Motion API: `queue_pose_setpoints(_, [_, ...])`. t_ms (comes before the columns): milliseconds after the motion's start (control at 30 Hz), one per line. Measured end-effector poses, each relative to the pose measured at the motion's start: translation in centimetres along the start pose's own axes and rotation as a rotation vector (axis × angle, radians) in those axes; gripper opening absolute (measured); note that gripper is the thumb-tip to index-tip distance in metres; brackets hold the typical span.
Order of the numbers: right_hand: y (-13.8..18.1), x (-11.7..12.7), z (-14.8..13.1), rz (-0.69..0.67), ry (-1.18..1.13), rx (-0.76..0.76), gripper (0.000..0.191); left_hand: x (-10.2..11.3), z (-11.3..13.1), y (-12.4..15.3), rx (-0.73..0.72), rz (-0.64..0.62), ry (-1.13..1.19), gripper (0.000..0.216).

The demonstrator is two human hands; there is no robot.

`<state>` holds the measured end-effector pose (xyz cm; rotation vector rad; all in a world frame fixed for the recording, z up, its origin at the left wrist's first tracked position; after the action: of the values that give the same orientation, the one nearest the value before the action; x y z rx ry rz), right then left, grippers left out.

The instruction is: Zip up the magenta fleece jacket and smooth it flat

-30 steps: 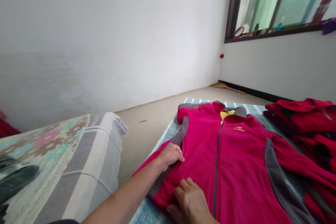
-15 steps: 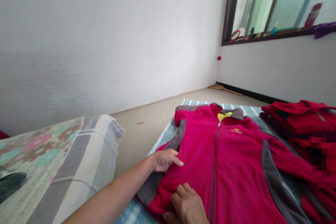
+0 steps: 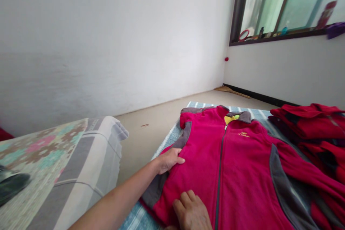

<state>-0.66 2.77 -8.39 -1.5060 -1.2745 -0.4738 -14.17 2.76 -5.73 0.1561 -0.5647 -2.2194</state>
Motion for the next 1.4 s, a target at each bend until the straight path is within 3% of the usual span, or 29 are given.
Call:
queue_pose_setpoints(133, [-0.3,0.6,-0.9,-0.026,0.067,-0.018,0.034,1.8,1.2,0.2,-0.207,0.297,-0.451,0.043])
queue_pose_setpoints(200, [-0.4,1.0,-1.3,-0.034,0.080,-0.028,0.033,2.3,1.8,0.4,-0.277,0.362,-0.568,0.049])
queue_pose_setpoints(300, [-0.5,1.4,-1.7,-0.043,0.063,-0.026,0.028,2.9,2.5,0.7,-0.334,0.384,-0.614,0.046])
queue_pose_setpoints(433, [-0.7,1.6,-1.8,-0.049,0.082,-0.044,0.026,2.9,3.7,1.8,-0.420,0.345,-0.670,0.023])
queue_pose_setpoints(633, [-1.4,2.1,-2.5,-0.086,0.094,-0.060,0.044,1.9,3.6,2.9,-0.478,0.225,-0.634,0.030])
queue_pose_setpoints(767, [-2.7,2.7,-4.2,-0.074,0.120,-0.071,0.038,4.2,4.7,4.1,-0.552,0.461,-0.896,0.034])
queue_pose_setpoints(833, [-3.2,2.8,-5.0,-0.086,0.119,-0.076,0.029,5.7,5.0,4.9,-0.515,0.565,-1.113,0.032])
queue_pose_setpoints(933, [-3.8,2.6,-5.5,-0.129,0.109,-0.082,0.031,8.5,3.7,5.6,-0.267,0.587,-1.269,0.038])
queue_pose_setpoints(1000, [-4.1,2.6,-5.4,-0.144,0.094,-0.089,0.038,9.6,2.3,5.9,-0.146,0.525,-1.226,0.044])
queue_pose_setpoints(1067, [-4.7,2.8,-5.2,-0.152,0.066,-0.095,0.050,9.8,1.3,6.0,-0.116,0.438,-1.086,0.037])
queue_pose_setpoints(1167, [-6.0,3.4,-4.5,-0.190,-0.022,-0.184,0.078,8.7,0.8,6.3,-0.074,0.306,-0.681,0.024])
queue_pose_setpoints(1267, [-7.3,4.9,-3.6,-0.178,-0.166,-0.360,0.103,6.2,2.6,7.1,-0.015,0.218,-0.278,0.027])
queue_pose_setpoints(1400, [-8.5,8.0,-2.6,-0.039,-0.314,-0.494,0.127,2.7,7.0,8.0,-0.070,0.185,-0.081,0.022])
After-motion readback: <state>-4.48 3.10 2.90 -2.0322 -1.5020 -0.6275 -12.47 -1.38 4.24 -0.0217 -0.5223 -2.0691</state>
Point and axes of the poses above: each hand's wrist, its own y-axis away from the middle knuckle, its own x-axis out of the back of the hand, z = x × y, the point moved 8 cm from there along -y, towards the middle knuckle, and after that the axes turned 9 degrees about z, right-handed, at the moved point
